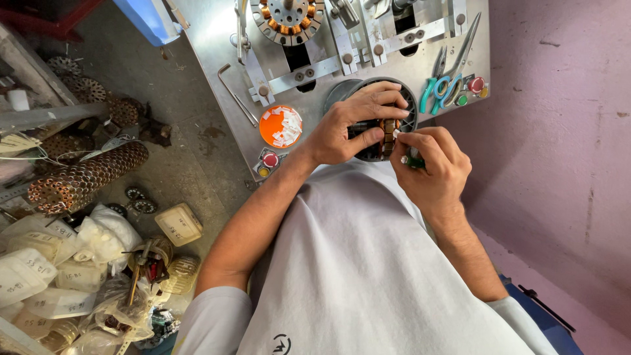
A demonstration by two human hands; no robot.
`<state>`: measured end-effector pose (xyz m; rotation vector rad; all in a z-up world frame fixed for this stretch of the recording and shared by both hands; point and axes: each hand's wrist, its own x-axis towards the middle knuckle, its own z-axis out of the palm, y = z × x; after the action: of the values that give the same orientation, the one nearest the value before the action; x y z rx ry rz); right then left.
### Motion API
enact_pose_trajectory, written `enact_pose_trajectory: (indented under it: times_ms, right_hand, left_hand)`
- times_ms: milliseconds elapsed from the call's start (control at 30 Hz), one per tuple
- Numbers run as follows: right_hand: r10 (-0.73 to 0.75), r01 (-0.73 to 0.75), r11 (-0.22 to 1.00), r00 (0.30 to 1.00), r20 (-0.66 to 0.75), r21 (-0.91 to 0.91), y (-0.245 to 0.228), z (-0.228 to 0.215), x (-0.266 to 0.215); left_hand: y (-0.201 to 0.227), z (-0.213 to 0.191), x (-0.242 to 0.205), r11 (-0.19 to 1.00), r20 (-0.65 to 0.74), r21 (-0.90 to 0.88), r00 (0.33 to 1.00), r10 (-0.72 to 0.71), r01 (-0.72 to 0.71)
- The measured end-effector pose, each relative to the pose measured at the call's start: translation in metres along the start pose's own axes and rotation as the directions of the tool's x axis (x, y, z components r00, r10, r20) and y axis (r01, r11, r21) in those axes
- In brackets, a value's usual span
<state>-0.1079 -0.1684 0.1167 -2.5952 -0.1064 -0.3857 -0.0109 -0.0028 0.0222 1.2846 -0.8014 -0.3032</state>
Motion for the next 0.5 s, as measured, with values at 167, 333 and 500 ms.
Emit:
enact_pose_trajectory:
  times_ms: [167, 333, 500]
  right_hand:
    - [0.013, -0.013, 1.0, 0.989, 0.148, 0.001, -0.002, -0.012, 0.013]
    - [0.079, -0.068, 0.996, 0.961, 0.267, -0.053, -0.007, -0.019, 0.024]
    - [0.258, -0.311, 0.95, 0.84, 0.478, 0.032, 0.017, -0.027, 0.048]
  left_hand:
    - [-0.004, 0.004, -0.002, 1.0, -0.005, 0.002, 1.0, -0.02, 0.02]
    - [-0.009, 0.004, -0.003, 1.0, 0.004, -0.013, 1.0, 0.012, -0.012]
    - [-0.009, 0.004, -0.005, 0.999, 0.012, -0.021, 0.999, -0.031, 0.031]
